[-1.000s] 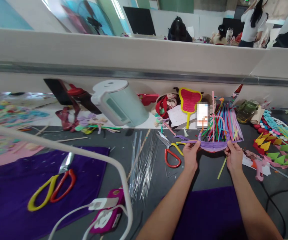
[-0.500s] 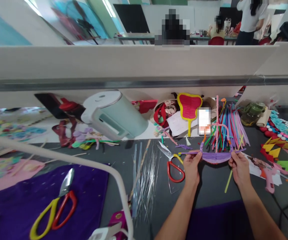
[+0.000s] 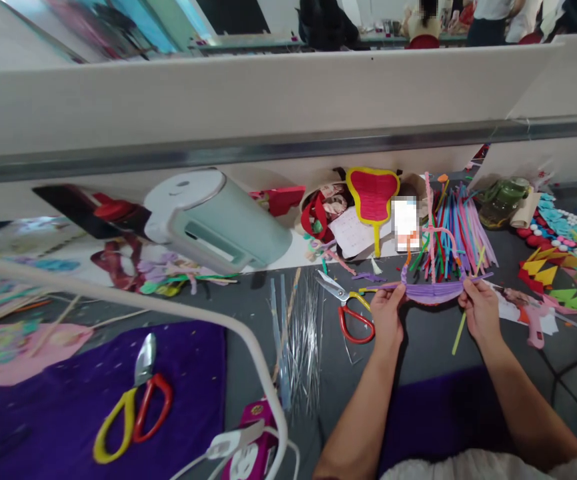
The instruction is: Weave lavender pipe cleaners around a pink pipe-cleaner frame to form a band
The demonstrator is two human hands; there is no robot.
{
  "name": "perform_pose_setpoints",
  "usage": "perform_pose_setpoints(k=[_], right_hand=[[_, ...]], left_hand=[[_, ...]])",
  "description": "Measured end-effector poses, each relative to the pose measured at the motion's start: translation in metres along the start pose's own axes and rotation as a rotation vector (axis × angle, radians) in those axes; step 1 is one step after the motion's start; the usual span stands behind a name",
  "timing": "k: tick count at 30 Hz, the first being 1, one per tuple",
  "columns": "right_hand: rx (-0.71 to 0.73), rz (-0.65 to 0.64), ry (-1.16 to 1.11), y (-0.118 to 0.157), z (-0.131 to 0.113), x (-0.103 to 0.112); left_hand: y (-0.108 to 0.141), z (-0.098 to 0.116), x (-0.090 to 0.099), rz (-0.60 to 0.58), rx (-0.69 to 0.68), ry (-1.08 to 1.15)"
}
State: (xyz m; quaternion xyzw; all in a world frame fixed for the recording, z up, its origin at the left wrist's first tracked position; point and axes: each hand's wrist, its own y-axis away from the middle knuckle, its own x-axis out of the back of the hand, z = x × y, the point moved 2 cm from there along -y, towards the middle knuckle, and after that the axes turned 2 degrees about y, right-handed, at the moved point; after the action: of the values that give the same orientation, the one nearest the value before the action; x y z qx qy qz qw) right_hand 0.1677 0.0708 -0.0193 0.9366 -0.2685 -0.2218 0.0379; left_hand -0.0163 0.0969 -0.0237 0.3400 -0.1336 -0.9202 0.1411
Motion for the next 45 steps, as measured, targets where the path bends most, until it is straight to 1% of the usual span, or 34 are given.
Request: perform_pose_setpoints(k=[4, 13, 20, 26, 37, 45], right_hand=[[0.018, 0.008, 0.007, -0.0004, -0.0011, -0.0006], [0.036, 0.007, 0.014, -0.0005, -0.0017, -0.0020], [0.044, -0.005, 0.009, -0.0035, -0.0005, -0.0011], [0.036, 0.009, 0.026, -0.0031, -0.0006, -0.0019], [0.015, -0.012, -0.012, -0.0036, 0.0009, -0.0025], [0.016, -0.025, -0.034, -0.0047, 0.0025, -0.0021]], left_hand=[[-0.0003, -0.0007, -0.0002, -0.012, 0.040, 0.009], [-0.0014, 0.0002, -0.0007, -0.046, 0.033, 0.018], [-0.0027, -0.0020, -0.0003, -0.056, 0.089, 0.037], [-0.0058, -0.0031, 0.0023, -0.054, 0.088, 0.035], [-0.0060, -0.0029, 0.0030, -0.043, 0.103, 0.056], [-0.0063, -0.0058, 0.0040, -0.037, 0.086, 0.062]])
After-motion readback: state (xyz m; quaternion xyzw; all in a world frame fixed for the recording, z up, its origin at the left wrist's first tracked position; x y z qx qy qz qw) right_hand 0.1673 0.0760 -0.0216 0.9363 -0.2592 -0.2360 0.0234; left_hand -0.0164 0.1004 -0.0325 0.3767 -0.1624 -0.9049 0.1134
